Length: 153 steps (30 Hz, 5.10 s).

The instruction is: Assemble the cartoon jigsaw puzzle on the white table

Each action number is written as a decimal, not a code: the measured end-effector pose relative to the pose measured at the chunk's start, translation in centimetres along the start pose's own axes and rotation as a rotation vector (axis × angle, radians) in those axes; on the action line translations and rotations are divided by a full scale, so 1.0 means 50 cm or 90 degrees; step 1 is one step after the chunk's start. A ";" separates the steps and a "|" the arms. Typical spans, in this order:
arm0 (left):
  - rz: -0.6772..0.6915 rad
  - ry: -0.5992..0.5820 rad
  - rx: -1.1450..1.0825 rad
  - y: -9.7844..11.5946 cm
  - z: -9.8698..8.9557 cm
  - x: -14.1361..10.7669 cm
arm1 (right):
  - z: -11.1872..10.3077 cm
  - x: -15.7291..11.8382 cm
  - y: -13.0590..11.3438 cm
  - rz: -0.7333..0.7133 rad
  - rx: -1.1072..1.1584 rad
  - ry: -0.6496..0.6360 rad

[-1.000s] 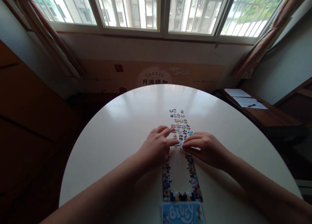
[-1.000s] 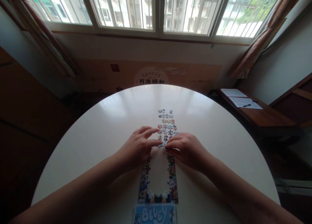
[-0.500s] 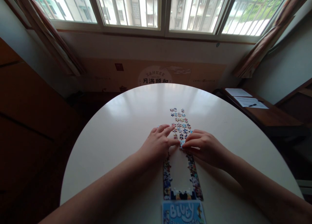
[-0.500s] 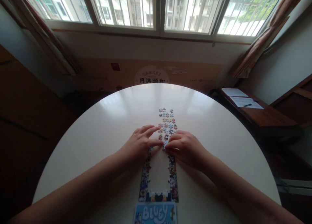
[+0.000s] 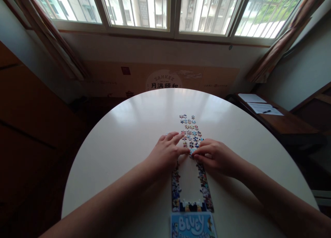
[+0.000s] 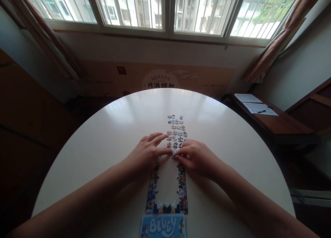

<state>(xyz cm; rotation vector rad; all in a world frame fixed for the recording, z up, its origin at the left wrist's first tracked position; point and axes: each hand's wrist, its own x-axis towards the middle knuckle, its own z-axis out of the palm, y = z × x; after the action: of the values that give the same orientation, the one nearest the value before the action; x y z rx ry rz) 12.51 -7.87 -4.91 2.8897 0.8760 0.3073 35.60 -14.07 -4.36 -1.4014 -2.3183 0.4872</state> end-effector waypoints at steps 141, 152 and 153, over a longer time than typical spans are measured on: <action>-0.185 -0.058 -0.004 -0.077 -0.066 -0.009 | 0.008 0.021 0.065 0.198 0.421 0.516; -0.237 -0.082 -0.107 -0.073 -0.079 -0.009 | 0.000 0.019 0.046 0.199 0.466 0.474; -0.245 -0.094 -0.145 -0.076 -0.081 -0.010 | -0.001 0.020 0.046 0.203 0.479 0.469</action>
<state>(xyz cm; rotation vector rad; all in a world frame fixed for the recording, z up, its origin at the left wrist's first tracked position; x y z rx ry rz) 9.15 -4.81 -1.64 2.4344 1.2483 0.1424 36.93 -12.18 -5.29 -1.2551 -1.1529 0.6893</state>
